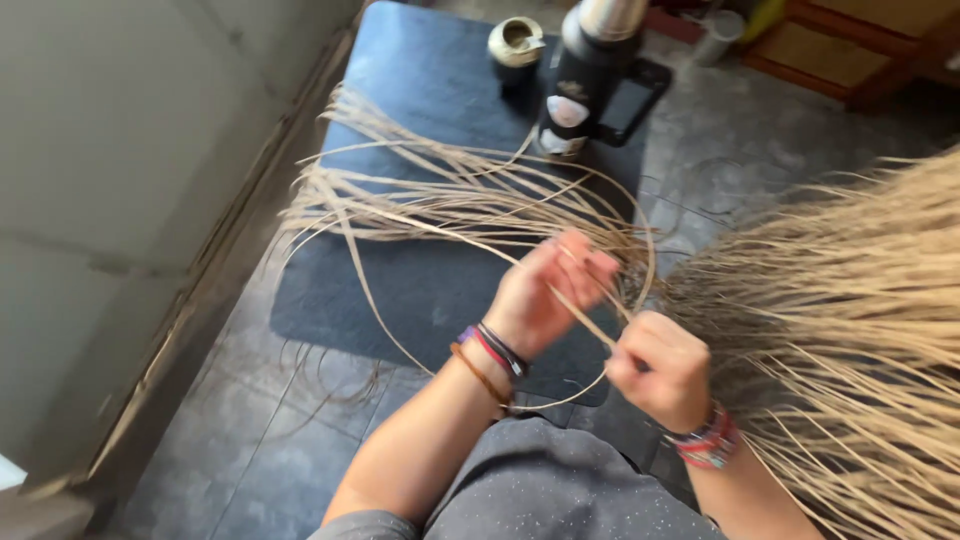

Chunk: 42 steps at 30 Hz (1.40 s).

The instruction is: Tying natural fiber strands onto a metal frame to create a decorative lampshade.

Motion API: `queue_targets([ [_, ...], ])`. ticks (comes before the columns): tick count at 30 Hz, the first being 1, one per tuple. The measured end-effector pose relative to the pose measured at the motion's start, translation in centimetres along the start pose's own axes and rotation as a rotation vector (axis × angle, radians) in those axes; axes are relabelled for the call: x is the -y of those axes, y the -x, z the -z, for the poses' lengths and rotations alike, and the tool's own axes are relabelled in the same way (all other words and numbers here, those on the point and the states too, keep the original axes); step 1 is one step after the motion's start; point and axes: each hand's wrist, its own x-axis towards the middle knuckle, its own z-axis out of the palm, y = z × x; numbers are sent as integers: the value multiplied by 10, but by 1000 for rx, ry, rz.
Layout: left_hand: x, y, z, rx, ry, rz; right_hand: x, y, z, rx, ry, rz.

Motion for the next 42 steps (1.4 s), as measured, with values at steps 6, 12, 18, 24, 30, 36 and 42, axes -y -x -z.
queue_targets([
  [6, -34, -50, -18, 44, 59, -200, -2, 32, 80, -104, -144, -369],
  [12, 68, -48, 5, 196, -768, -1, 4, -15, 79, -10, -222, -382],
  [18, 133, -39, 88, 975, -2363, -1082, 12, -46, 63, 238, -418, -555],
  [24, 25, -28, -52, 327, -465, -56, -16, 38, 100, 118, -9, -764],
  [30, 48, -33, -59, 535, -537, -359, -15, 49, 105, 124, -121, -834],
  [36, 70, -36, -63, 429, -602, -59, -6, 45, 105, 138, -60, -812],
  [42, 76, -22, -86, 373, -964, -30, 3, 60, 113, 157, -142, -809],
])
